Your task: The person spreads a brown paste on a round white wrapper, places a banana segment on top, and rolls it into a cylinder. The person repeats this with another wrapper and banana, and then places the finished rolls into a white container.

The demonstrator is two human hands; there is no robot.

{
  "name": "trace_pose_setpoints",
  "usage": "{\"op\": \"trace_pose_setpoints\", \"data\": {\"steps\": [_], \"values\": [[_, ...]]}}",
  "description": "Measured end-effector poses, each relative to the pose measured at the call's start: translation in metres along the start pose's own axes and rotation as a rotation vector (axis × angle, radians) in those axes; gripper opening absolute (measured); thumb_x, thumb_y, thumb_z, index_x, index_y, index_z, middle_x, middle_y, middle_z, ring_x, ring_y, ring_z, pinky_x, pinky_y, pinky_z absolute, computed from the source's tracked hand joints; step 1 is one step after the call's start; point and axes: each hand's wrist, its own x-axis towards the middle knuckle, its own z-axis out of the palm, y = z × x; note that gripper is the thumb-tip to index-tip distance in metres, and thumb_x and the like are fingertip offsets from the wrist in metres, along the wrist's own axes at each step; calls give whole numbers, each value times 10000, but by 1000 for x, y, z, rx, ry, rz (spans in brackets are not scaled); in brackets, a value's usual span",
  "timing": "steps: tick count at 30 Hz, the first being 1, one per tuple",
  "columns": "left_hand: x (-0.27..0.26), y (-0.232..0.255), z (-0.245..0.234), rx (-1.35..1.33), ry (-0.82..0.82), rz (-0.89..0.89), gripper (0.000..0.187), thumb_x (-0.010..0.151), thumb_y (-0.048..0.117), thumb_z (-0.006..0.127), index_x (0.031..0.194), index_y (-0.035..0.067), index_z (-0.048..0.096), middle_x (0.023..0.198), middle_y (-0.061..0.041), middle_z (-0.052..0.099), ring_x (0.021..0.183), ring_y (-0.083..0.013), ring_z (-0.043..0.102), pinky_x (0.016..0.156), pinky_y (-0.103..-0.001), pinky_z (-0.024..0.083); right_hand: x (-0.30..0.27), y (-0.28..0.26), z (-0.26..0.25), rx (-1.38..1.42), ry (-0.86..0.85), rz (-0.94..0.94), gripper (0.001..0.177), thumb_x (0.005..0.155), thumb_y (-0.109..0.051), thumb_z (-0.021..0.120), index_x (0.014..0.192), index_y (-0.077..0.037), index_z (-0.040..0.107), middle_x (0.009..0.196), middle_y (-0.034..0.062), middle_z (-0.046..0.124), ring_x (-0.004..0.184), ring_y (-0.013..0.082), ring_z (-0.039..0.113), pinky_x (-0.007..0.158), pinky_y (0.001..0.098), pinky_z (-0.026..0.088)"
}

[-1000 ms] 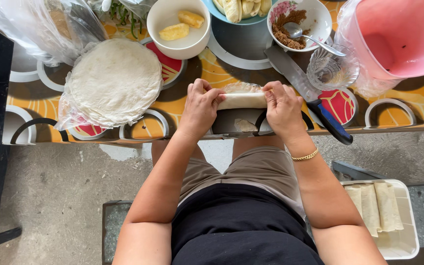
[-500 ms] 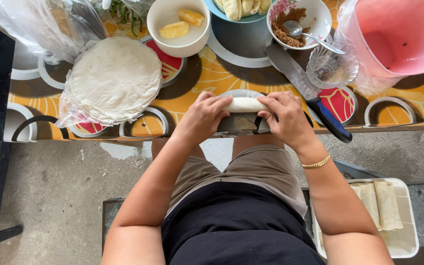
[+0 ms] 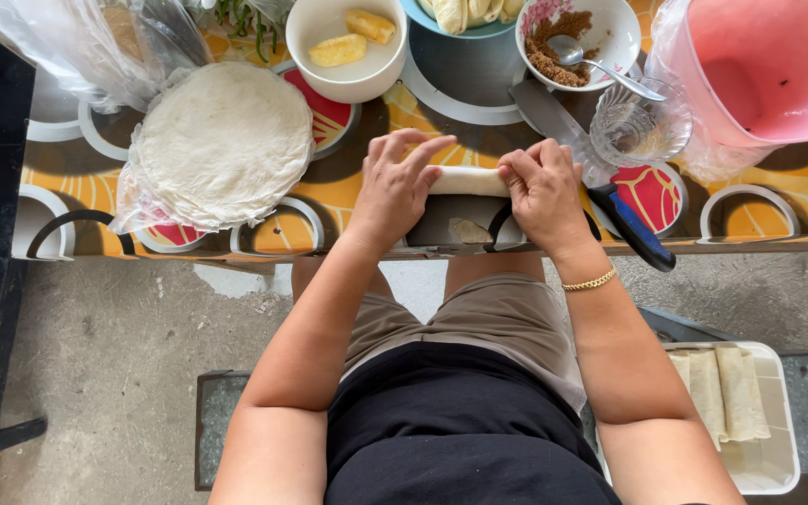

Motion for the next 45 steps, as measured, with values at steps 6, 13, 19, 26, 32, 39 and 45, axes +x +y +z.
{"op": "trace_pose_setpoints", "data": {"steps": [6,13,19,26,32,39,45], "values": [[7,-8,7,-57,-212,209,413,859,-8,639,1238,123,738,1217,-71,735,1161,-276,644,1100,-396,489,3,-8,-7,162,54,-249,185,970,-77,714,1152,-112,710,1179,50,684,1133,271,617,989,408,442],[13,-19,5,-176,-238,222,404,894,161,764,1272,36,693,1227,-172,709,1141,-351,632,1015,-425,502,7,-8,-6,183,-36,-196,293,911,-97,769,1199,-134,731,1193,27,722,1107,265,653,1030,396,460],[23,-12,12,-431,-350,44,385,1000,206,729,1342,32,684,1104,-168,748,999,-297,730,882,-382,571,-7,-26,-25,-31,33,-282,480,903,-162,750,1367,-78,657,1357,93,667,1244,268,635,1135,495,373],[11,56,26,-1158,-923,-627,466,1042,325,620,1313,-47,691,1031,-104,741,842,-141,679,722,-302,575,-102,-42,-72,-50,106,-203,471,937,-102,730,1396,-82,628,1349,116,665,1245,286,634,1108,454,472],[-7,114,41,-893,-1260,-641,581,1012,468,453,1426,80,577,1127,-121,743,930,-156,728,830,-290,600,-245,-13,-71,409,34,563,452,950,-87,629,1401,-100,617,1225,90,700,1077,218,724,945,366,585],[-28,121,64,-782,-1276,-393,531,1014,390,523,1426,61,582,1214,-121,732,1056,-148,692,915,-289,563,-409,118,-111,231,372,1057,380,1027,-188,690,1350,1,626,1205,76,714,1044,135,659,894,306,531],[-47,119,75,-863,-1261,-389,489,1017,311,563,1424,40,569,1239,-112,726,1100,-131,656,981,-286,523,-447,185,-182,200,530,1167,296,1023,-123,692,1305,-33,678,1138,58,738,971,124,662,864,286,539]]}}
